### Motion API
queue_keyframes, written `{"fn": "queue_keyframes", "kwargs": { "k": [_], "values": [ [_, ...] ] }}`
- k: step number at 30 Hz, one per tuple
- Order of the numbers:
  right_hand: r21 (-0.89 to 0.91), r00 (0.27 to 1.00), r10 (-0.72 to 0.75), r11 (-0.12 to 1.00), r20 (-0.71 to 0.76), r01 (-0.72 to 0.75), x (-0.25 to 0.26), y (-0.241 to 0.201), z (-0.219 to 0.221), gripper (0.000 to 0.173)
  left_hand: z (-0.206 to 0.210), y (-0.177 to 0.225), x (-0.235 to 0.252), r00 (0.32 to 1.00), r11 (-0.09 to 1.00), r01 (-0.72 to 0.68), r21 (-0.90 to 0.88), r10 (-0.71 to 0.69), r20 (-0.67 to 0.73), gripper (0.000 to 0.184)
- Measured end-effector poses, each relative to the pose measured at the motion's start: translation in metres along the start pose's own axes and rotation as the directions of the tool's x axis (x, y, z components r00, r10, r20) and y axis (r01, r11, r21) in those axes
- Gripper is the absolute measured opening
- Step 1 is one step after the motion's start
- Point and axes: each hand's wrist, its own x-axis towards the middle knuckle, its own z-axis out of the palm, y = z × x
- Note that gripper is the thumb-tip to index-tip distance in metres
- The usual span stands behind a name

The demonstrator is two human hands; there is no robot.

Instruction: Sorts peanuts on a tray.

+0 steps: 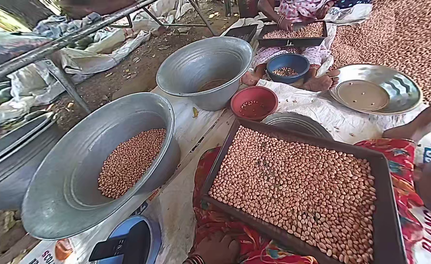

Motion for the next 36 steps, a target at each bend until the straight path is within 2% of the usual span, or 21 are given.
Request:
{"fn": "queue_keyframes", "kwargs": {
  "k": [2,5,7,8,9,11,12,14,17,19,20,23,25,26,28,29,31,33,34,35,36],
  "values": [
    [0.057,0.979,-0.172,0.984,0.111,0.167,-0.003,-0.023,0.023,0.037,-0.003,-0.001,-0.010,0.996,1.000,-0.015,0.016,0.013,0.092,0.037],
    [0.121,0.920,-0.332,0.942,0.210,0.313,-0.003,-0.066,0.066,0.029,-0.020,-0.007,-0.017,0.927,0.995,-0.022,0.097,-0.015,0.374,0.057],
    [0.176,0.840,-0.441,0.897,0.316,0.404,0.003,-0.098,0.096,0.027,-0.049,-0.006,-0.024,0.895,0.992,-0.016,0.127,-0.043,0.445,0.052],
    [0.213,0.780,-0.512,0.859,0.360,0.466,0.005,-0.116,0.113,0.027,-0.067,-0.006,-0.024,0.915,0.994,0.011,0.108,-0.054,0.401,0.049],
    [0.258,0.710,-0.592,0.806,0.381,0.533,0.005,-0.134,0.134,0.027,-0.079,-0.013,-0.021,0.958,0.996,0.021,0.092,-0.046,0.283,0.044],
    [0.338,0.578,-0.682,0.727,0.447,0.597,-0.002,-0.172,0.175,0.030,-0.110,-0.019,-0.006,0.997,0.997,0.065,0.040,-0.067,0.050,0.044],
    [0.363,0.515,-0.691,0.714,0.507,0.599,-0.008,-0.189,0.191,0.033,-0.125,-0.021,0.005,0.996,0.999,0.048,-0.017,-0.049,-0.069,0.043],
    [0.404,0.427,-0.743,0.650,0.515,0.643,-0.028,-0.205,0.222,0.030,-0.148,-0.025,0.038,0.963,0.998,-0.012,-0.068,-0.007,-0.270,0.038],
    [0.417,0.334,-0.846,0.503,0.416,0.757,-0.055,-0.182,0.229,0.025,-0.172,-0.026,0.094,0.937,0.999,0.037,0.040,-0.021,-0.349,0.038],
    [0.362,0.324,-0.856,0.474,0.404,0.803,-0.056,-0.146,0.209,0.021,-0.178,-0.026,0.125,0.944,0.986,0.078,0.148,-0.025,-0.329,0.040],
    [0.311,0.350,-0.854,0.477,0.385,0.822,-0.053,-0.125,0.197,0.018,-0.178,-0.025,0.135,0.952,0.977,0.087,0.192,-0.024,-0.306,0.040],
    [0.064,0.522,-0.801,0.561,0.292,0.825,-0.025,-0.067,0.163,0.018,-0.179,-0.017,0.145,0.965,0.954,0.101,0.283,-0.024,-0.262,0.040],
    [-0.029,0.640,-0.725,0.656,0.254,0.755,-0.008,-0.054,0.150,0.020,-0.177,-0.013,0.146,0.965,0.947,0.114,0.301,-0.034,-0.260,0.038],
    [-0.024,0.674,-0.694,0.692,0.255,0.722,-0.006,-0.062,0.148,0.020,-0.176,-0.012,0.146,0.962,0.948,0.124,0.291,-0.043,-0.271,0.038],
    [0.074,0.646,-0.716,0.683,0.264,0.726,-0.017,-0.097,0.158,0.020,-0.175,-0.012,0.144,0.944,0.972,0.135,0.192,-0.068,-0.322,0.040],
    [0.148,0.592,-0.756,0.643,0.279,0.751,-0.028,-0.119,0.169,0.018,-0.175,-0.012,0.141,0.935,0.988,0.118,0.100,-0.077,-0.345,0.042],
    [0.260,0.422,-0.866,0.487,0.268,0.834,-0.049,-0.156,0.200,0.016,-0.173,-0.015,0.131,0.904,0.982,-0.018,-0.186,-0.064,-0.423,0.039],
    [0.279,0.279,-0.928,0.344,0.248,0.897,-0.054,-0.178,0.231,0.021,-0.162,-0.023,0.127,0.847,0.836,-0.255,-0.486,-0.050,-0.530,0.031],
    [0.243,0.262,-0.938,0.315,0.226,0.917,-0.048,-0.181,0.245,0.020,-0.155,-0.027,0.126,0.822,0.682,-0.384,-0.622,-0.054,-0.567,0.026],
    [0.209,0.295,-0.930,0.340,0.219,0.917,-0.038,-0.180,0.253,0.019,-0.148,-0.029,0.125,0.809,0.480,-0.488,-0.729,-0.064,-0.584,0.024],
    [0.168,0.368,-0.897,0.413,0.246,0.895,-0.024,-0.178,0.253,0.020,-0.143,-0.029,0.122,0.809,0.287,-0.542,-0.790,-0.078,-0.583,0.026]
  ]
}}
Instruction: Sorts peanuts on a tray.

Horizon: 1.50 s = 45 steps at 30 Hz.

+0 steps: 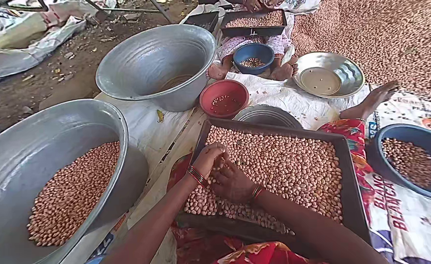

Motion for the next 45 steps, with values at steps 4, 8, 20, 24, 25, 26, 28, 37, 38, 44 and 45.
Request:
{"fn": "queue_keyframes", "kwargs": {
  "k": [4,8,20,24,25,26,28,37,38,44,45],
  "values": [
    [-0.095,0.882,0.471,0.878,0.002,-0.469,-0.027,0.052,-0.045,0.024,-0.008,-0.006,-0.015,0.996,0.968,0.061,-0.244,-0.043,0.080,0.039],
    [-0.202,0.745,0.613,0.720,-0.263,-0.664,-0.094,0.085,-0.092,0.019,0.013,-0.007,-0.018,0.986,0.988,0.149,0.051,-0.152,0.063,0.025],
    [-0.013,0.876,0.478,0.877,-0.065,-0.479,-0.136,-0.012,-0.096,0.012,0.083,-0.017,-0.014,0.715,0.526,-0.221,0.821,-0.485,0.503,0.038],
    [-0.225,0.904,0.417,0.876,-0.091,-0.427,-0.138,-0.023,-0.062,0.008,0.086,-0.025,-0.018,0.710,0.516,-0.228,0.826,-0.492,0.503,0.038],
    [-0.225,0.899,0.432,0.871,-0.068,-0.436,-0.138,-0.028,-0.062,0.007,0.088,-0.024,-0.019,0.711,0.511,-0.230,0.828,-0.493,0.501,0.038],
    [-0.200,0.892,0.452,0.873,-0.012,-0.445,-0.139,-0.033,-0.065,0.007,0.090,-0.022,-0.019,0.715,0.509,-0.234,0.829,-0.487,0.501,0.038],
    [-0.090,0.797,0.531,0.844,0.289,-0.529,-0.135,-0.044,-0.086,0.011,0.098,-0.019,-0.018,0.739,0.525,-0.250,0.814,-0.440,0.511,0.038],
    [0.006,0.739,0.670,0.741,0.071,-0.672,-0.163,-0.031,-0.109,0.013,0.149,-0.014,-0.004,0.728,0.302,-0.380,0.874,-0.485,0.484,0.040],
    [0.011,0.737,0.676,0.737,0.023,-0.676,-0.165,-0.027,-0.112,0.014,0.150,-0.016,-0.004,0.731,0.292,-0.375,0.880,-0.490,0.474,0.040],
    [-0.046,0.659,0.733,0.662,-0.172,-0.748,-0.156,0.003,-0.125,0.017,0.154,-0.017,-0.006,0.744,0.255,-0.352,0.901,-0.508,0.435,0.041],
    [-0.061,0.652,0.734,0.654,-0.192,-0.754,-0.154,0.007,-0.125,0.018,0.155,-0.018,-0.007,0.746,0.241,-0.357,0.903,-0.507,0.431,0.041]
  ]
}}
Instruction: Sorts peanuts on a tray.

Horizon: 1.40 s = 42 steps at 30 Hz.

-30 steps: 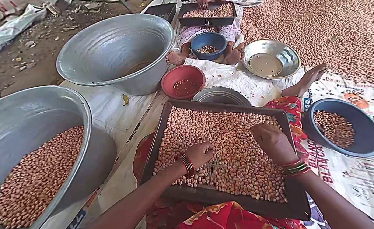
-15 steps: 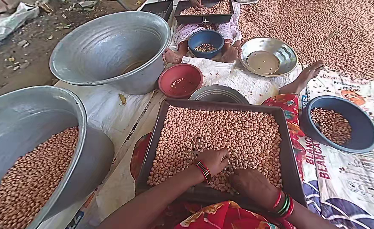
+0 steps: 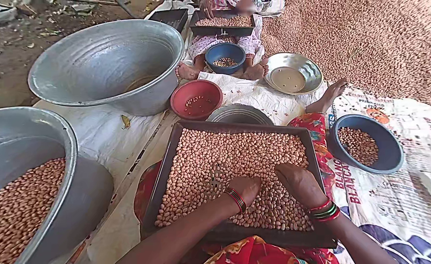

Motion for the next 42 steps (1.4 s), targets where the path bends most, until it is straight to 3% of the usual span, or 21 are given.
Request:
{"fn": "queue_keyframes", "kwargs": {
  "k": [6,10,12,14,16,17,21,24,27,31,34,36,39,42],
  "values": [
    [-0.168,0.996,-0.022,0.986,-0.085,0.007,0.019,0.001,0.027,0.019,0.001,-0.012,0.002,0.998,0.997,-0.061,-0.057,0.060,-0.013,0.042],
    [-0.133,1.000,0.013,0.991,0.010,-0.012,0.021,-0.002,0.028,0.019,-0.001,-0.036,-0.003,0.984,0.882,-0.150,-0.448,0.092,-0.150,0.033],
    [-0.056,0.988,0.131,0.990,0.088,-0.126,0.023,-0.005,0.010,0.021,-0.001,-0.051,-0.011,0.969,0.709,-0.216,-0.671,0.071,-0.236,0.022],
    [-0.029,0.972,0.227,0.974,0.053,-0.226,0.027,0.003,-0.005,0.024,0.005,-0.064,-0.016,0.951,0.357,-0.295,-0.886,0.021,-0.308,0.010],
    [-0.006,0.965,0.263,0.965,0.014,-0.263,0.031,0.014,-0.015,0.026,0.009,-0.072,-0.021,0.955,0.025,-0.297,-0.955,-0.005,-0.297,0.021],
    [0.007,0.966,0.258,0.966,0.016,-0.258,0.033,0.016,-0.017,0.027,0.010,-0.076,-0.022,0.959,-0.040,-0.285,-0.958,0.005,-0.285,0.024],
    [-0.070,0.960,0.234,0.972,0.154,-0.226,0.041,0.006,-0.011,0.030,0.007,-0.066,-0.026,0.981,0.059,-0.133,-0.989,-0.137,-0.140,0.018],
    [-0.172,0.931,0.286,0.952,0.225,-0.251,0.048,0.001,-0.001,0.030,0.011,-0.064,-0.025,0.987,0.164,-0.059,-0.985,-0.141,-0.082,0.017],
    [-0.165,0.899,0.367,0.928,0.239,-0.335,0.052,0.001,-0.009,0.032,0.014,-0.067,-0.024,0.988,0.165,-0.074,-0.983,-0.119,-0.095,0.018],
    [-0.091,0.939,0.331,0.942,0.095,-0.323,0.049,0.014,-0.018,0.029,0.013,-0.067,-0.022,0.987,0.178,-0.099,-0.979,-0.111,-0.119,0.021],
    [-0.044,0.937,0.292,0.956,0.191,-0.289,0.049,0.011,-0.020,0.031,0.014,-0.067,-0.018,0.988,0.186,-0.096,-0.978,-0.099,-0.116,0.021],
    [-0.118,0.905,0.312,0.950,0.289,-0.289,0.051,0.005,-0.016,0.034,0.016,-0.067,-0.017,0.989,0.200,-0.098,-0.975,-0.093,-0.118,0.021],
    [-0.237,0.847,0.374,0.923,0.377,-0.303,0.057,-0.002,-0.010,0.036,0.016,-0.072,-0.019,0.984,0.298,-0.117,-0.948,-0.096,-0.151,0.019],
    [-0.228,0.866,0.355,0.930,0.351,-0.289,0.057,-0.002,-0.008,0.033,0.010,-0.080,-0.020,0.964,0.512,-0.128,-0.850,-0.138,-0.228,0.021]
  ]
}}
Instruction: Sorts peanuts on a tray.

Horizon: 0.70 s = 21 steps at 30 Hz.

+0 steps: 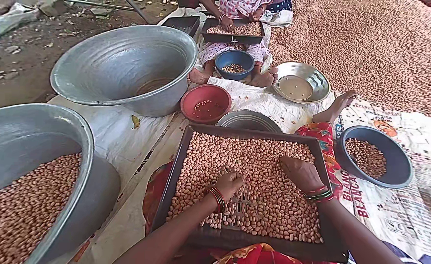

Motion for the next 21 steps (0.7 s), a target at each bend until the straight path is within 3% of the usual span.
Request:
{"fn": "queue_keyframes", "kwargs": {
  "k": [5,11,14,18,21],
  "values": [
    [0.160,0.998,-0.029,0.986,-0.058,0.038,-0.005,0.003,-0.003,0.031,-0.011,0.022,0.007,0.999,0.923,-0.018,0.385,0.031,-0.026,0.032],
    [0.213,0.955,-0.181,0.949,-0.236,0.232,-0.014,-0.004,0.007,0.025,-0.002,0.041,0.032,1.000,0.681,-0.023,0.731,0.025,0.008,0.044],
    [0.227,0.938,-0.231,0.929,-0.257,0.291,-0.015,-0.010,0.011,0.025,-0.002,0.043,0.035,0.999,0.656,-0.035,0.754,0.035,0.016,0.043],
    [0.223,0.901,-0.323,0.893,-0.289,0.392,-0.012,-0.024,0.022,0.023,-0.022,0.041,0.032,0.993,0.871,-0.032,0.490,0.085,-0.087,0.038],
    [0.122,0.877,-0.388,0.892,-0.282,0.434,-0.006,-0.034,0.038,0.023,-0.039,0.034,0.028,0.985,0.911,-0.072,0.407,0.128,-0.113,0.035]
  ]
}}
